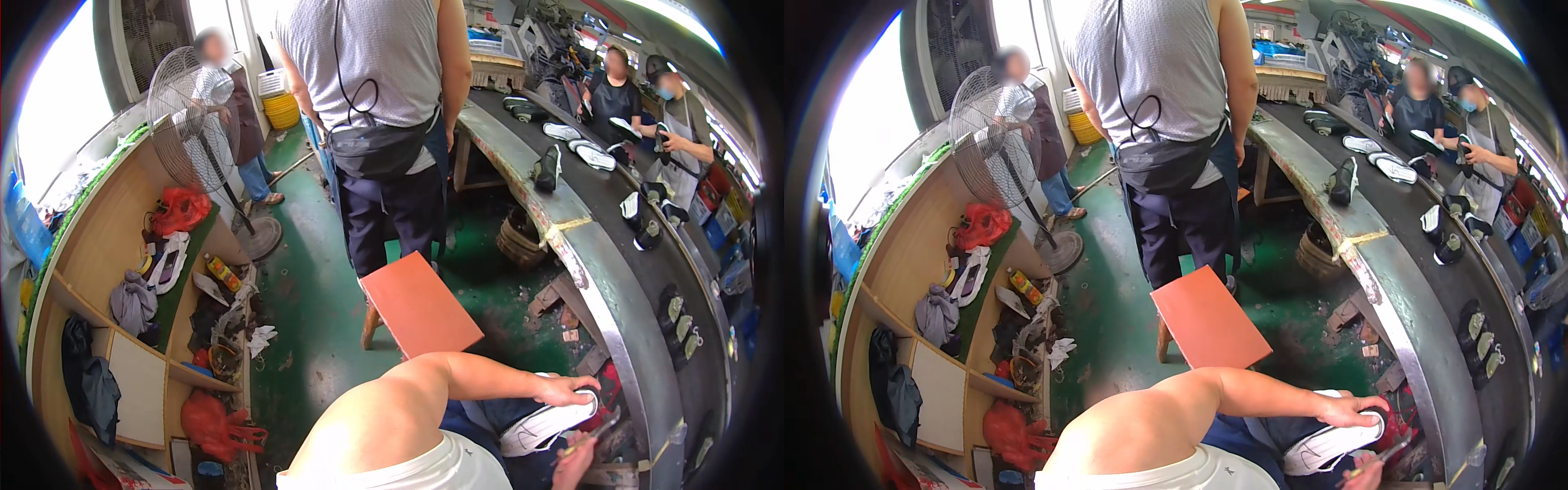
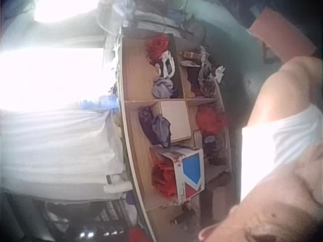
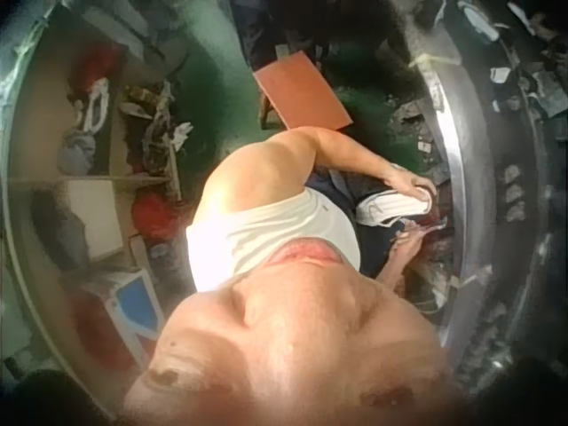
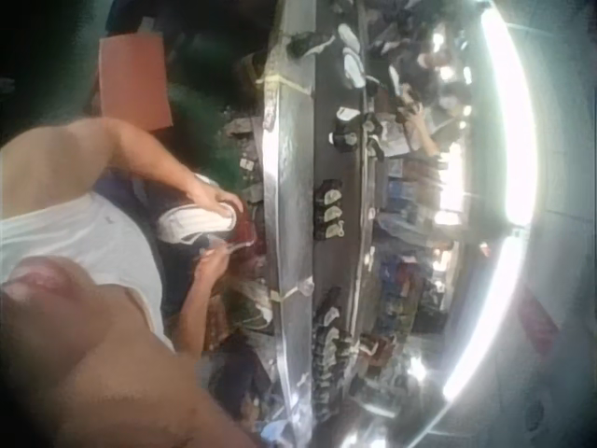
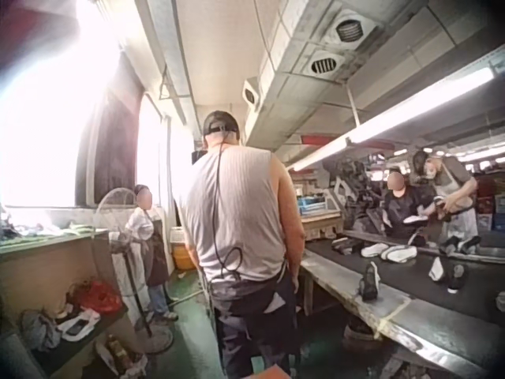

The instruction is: Pulling and trimming shoe upper edges over a last using pliers in a shoe factory.

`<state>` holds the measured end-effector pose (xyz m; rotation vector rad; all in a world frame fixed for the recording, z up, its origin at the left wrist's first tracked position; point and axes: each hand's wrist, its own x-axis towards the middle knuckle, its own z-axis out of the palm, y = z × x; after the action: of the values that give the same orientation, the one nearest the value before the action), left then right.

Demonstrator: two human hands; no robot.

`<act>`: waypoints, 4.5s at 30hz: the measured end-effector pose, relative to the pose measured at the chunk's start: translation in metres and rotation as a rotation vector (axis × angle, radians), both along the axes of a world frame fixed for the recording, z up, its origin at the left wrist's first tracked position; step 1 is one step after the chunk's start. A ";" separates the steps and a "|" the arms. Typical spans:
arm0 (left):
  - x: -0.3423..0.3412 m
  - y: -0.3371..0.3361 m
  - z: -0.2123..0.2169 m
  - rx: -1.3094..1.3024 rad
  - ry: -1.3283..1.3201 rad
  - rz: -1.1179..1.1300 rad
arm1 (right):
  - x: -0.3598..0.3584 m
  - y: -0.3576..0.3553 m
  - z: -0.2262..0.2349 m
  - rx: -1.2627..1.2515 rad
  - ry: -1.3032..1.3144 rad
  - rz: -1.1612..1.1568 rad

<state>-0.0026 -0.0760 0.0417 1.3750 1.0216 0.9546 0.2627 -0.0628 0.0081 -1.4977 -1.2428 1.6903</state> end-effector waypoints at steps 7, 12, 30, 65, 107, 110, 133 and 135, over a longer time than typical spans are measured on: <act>-0.001 0.016 -0.047 0.153 -0.254 0.035 | -0.034 -0.003 -0.012 0.571 -0.110 0.327; 0.011 0.022 -0.048 -0.051 -0.452 -0.030 | 0.000 0.003 -0.032 0.464 0.017 0.356; 0.004 0.029 -0.059 -0.012 -0.310 0.090 | -0.027 0.009 -0.007 0.474 -0.383 0.322; 0.025 0.050 -0.058 -0.027 -0.148 0.020 | -0.033 0.074 0.037 0.790 -0.277 0.334; 0.005 0.066 -0.086 -0.115 -0.178 0.158 | -0.117 0.231 0.321 0.867 0.292 0.023; 0.002 0.056 -0.076 -0.168 -0.209 0.169 | -0.122 0.266 0.346 0.855 0.271 -0.063; -0.002 0.069 -0.070 -0.170 -0.211 0.064 | -0.005 0.021 0.019 0.020 -0.015 0.533; 0.000 0.065 -0.070 -0.161 -0.203 0.073 | -0.004 0.028 0.012 0.058 -0.010 0.563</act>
<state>-0.0028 -0.0107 -0.0279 1.0910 0.9767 1.0207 0.2586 -0.0343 0.0202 -1.1855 -1.8236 1.9614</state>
